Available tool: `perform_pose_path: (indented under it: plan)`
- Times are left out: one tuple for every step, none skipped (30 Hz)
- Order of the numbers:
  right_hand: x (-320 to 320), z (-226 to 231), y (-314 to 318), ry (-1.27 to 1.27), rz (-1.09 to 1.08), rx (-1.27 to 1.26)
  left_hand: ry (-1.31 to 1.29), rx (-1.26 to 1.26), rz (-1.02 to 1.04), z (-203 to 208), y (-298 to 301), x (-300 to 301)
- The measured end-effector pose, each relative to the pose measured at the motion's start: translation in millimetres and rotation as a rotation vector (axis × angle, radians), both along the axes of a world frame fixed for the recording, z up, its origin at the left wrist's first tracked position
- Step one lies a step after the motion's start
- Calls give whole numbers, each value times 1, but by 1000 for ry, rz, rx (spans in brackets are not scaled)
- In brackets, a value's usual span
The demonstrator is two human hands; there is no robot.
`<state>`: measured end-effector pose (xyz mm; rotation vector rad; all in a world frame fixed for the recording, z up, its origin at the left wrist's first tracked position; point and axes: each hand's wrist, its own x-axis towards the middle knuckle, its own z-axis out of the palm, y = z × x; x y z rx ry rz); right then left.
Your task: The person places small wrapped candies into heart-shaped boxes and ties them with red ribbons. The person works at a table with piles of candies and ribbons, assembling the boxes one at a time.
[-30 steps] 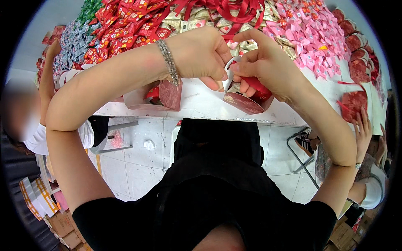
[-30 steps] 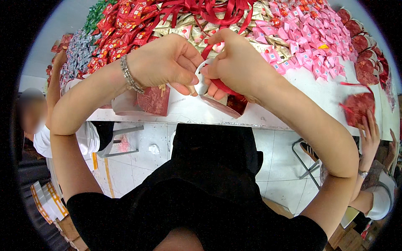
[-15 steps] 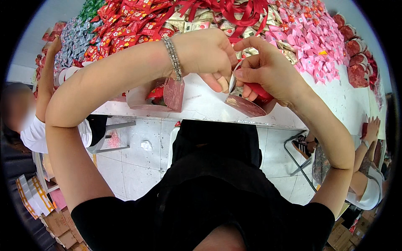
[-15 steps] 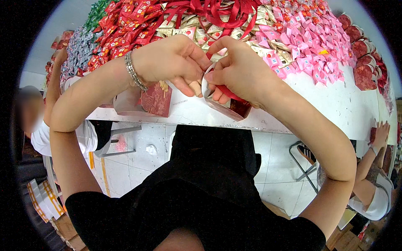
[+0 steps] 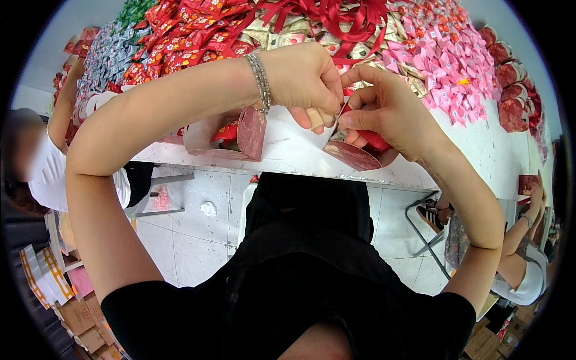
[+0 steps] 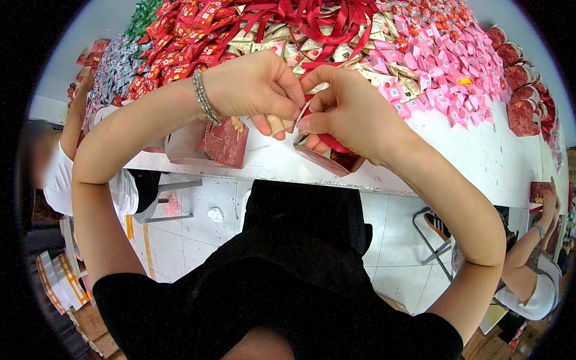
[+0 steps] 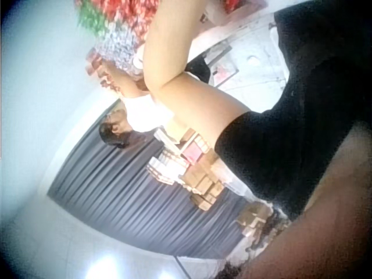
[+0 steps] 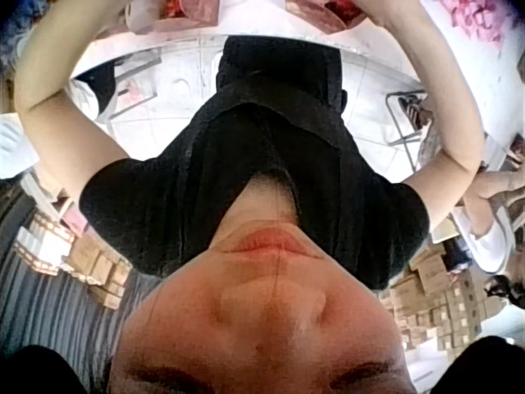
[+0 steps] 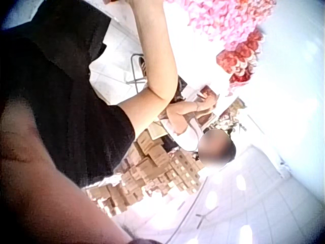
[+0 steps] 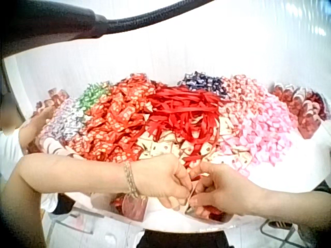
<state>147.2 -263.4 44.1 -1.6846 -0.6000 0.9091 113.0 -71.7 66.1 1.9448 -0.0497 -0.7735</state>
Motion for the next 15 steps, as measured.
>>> perform_pose_path:
  plan:
    - [1, -1, -1, 1, 1, -2, -5, 7, 0, 0, -1, -1]
    - [1, -1, -1, 0, 2, -7, -16, 18, -1, -1, -1, -1]
    - [1, -2, -2, 3, -5, -12, -29, 43, 5, 0, -2, -1]
    - [0, -2, -3, -39, -5, -13, -43, 62, -3, 2, -3, -1]
    - [-2, -2, -4, -78, -15, -15, -60, 95, -5, 4, -3, 0]
    - [-4, -1, -6, -100, -54, -57, -77, 129, -9, 8, -3, 0]
    - [-7, 0, -9, -338, -27, -26, -156, 195, -36, 14, 0, 1]
    - [-11, 0, -12, -562, -28, -36, -236, 259, -64, 23, 4, 3]
    - [-15, 2, -17, -776, -24, -47, -322, 337, -77, 33, 9, 4]
    - [-19, 2, -22, -1056, -27, -84, -317, 240, -29, 43, 16, 5]
    - [-22, 2, -27, -1326, -24, -124, -394, 192, -19, 54, 25, 4]
    - [-26, 0, -31, -1432, -31, -128, -384, 237, 124, 59, 33, 2]
    - [-29, -3, -34, -1366, -6, -156, -397, 425, -9, 71, 46, 6]
    - [-32, -7, -36, -1386, 3, -171, -463, 589, -97, 75, 55, 7]
    - [-35, -14, -36, -1315, -23, -152, -531, 753, -184, 79, 65, 10]
